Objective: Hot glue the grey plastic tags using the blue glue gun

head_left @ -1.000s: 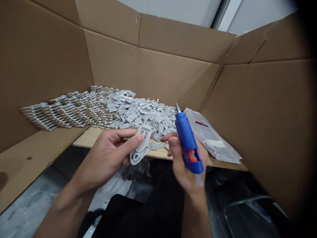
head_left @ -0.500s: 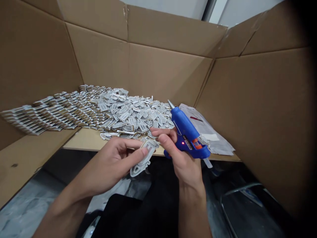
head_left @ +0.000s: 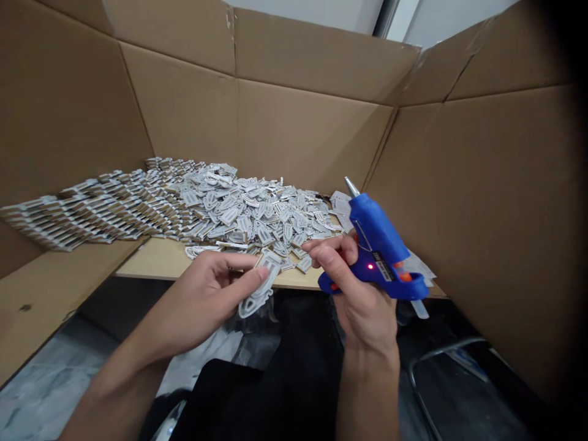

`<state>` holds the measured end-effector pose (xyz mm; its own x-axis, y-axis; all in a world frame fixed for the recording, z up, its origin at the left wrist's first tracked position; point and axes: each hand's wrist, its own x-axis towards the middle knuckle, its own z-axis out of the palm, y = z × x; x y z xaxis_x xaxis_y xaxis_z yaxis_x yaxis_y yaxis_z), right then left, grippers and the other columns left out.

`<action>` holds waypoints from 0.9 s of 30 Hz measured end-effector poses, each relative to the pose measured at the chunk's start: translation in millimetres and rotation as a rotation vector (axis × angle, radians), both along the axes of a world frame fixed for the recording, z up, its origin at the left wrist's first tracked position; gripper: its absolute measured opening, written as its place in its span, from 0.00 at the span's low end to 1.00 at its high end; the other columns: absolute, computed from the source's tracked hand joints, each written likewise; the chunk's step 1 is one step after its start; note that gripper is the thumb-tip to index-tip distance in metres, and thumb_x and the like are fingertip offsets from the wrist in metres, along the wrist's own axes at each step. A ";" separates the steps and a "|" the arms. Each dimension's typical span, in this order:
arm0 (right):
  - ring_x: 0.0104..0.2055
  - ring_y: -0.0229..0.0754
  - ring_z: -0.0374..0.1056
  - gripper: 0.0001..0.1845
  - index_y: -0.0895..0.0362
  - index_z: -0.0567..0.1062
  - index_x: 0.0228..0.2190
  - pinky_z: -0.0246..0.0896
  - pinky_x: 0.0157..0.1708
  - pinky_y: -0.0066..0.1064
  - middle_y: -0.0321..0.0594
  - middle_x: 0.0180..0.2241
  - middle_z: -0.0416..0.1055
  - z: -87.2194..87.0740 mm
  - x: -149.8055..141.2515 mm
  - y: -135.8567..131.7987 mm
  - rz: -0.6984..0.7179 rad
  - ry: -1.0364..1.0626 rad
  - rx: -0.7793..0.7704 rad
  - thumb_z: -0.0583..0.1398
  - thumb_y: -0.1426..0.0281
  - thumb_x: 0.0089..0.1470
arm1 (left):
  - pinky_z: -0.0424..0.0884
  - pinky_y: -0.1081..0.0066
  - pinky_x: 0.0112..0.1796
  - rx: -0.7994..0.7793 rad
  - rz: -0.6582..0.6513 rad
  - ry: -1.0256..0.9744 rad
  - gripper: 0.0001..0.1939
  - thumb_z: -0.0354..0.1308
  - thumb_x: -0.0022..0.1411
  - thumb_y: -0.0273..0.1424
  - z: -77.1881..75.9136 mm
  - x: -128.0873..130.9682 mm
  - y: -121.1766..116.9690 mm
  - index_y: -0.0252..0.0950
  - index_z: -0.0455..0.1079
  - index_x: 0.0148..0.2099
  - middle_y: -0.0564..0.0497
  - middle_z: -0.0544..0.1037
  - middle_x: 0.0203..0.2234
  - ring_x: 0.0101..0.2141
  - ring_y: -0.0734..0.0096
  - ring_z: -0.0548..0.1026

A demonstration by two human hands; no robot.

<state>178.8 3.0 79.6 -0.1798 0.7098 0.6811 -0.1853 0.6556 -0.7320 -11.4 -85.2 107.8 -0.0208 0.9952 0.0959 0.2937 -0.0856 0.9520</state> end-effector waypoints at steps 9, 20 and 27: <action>0.32 0.40 0.72 0.20 0.53 0.61 0.28 0.68 0.29 0.32 0.35 0.29 0.71 11.8 12.3 -5.7 0.040 0.106 -0.047 0.66 0.63 0.62 | 0.47 0.75 0.19 0.046 0.084 0.078 0.21 0.60 0.68 0.48 -3.3 -6.7 3.5 0.36 0.75 0.32 0.57 0.57 0.17 0.19 0.79 0.53; 0.30 0.39 0.71 0.23 0.53 0.59 0.28 0.64 0.27 0.30 0.34 0.27 0.69 17.4 44.5 -6.6 -0.053 0.220 -0.049 0.70 0.64 0.56 | 0.54 0.73 0.27 0.226 0.291 0.261 0.22 0.59 0.67 0.45 -11.8 -32.1 22.6 0.35 0.65 0.27 0.55 0.58 0.22 0.26 0.75 0.56; 0.30 0.39 0.68 0.25 0.53 0.59 0.27 0.58 0.21 0.27 0.34 0.26 0.63 15.9 69.5 -0.2 0.014 0.327 -0.034 0.72 0.65 0.53 | 0.52 0.72 0.28 0.274 0.399 0.359 0.21 0.57 0.67 0.45 -25.0 -55.6 32.5 0.35 0.65 0.28 0.54 0.62 0.23 0.26 0.74 0.58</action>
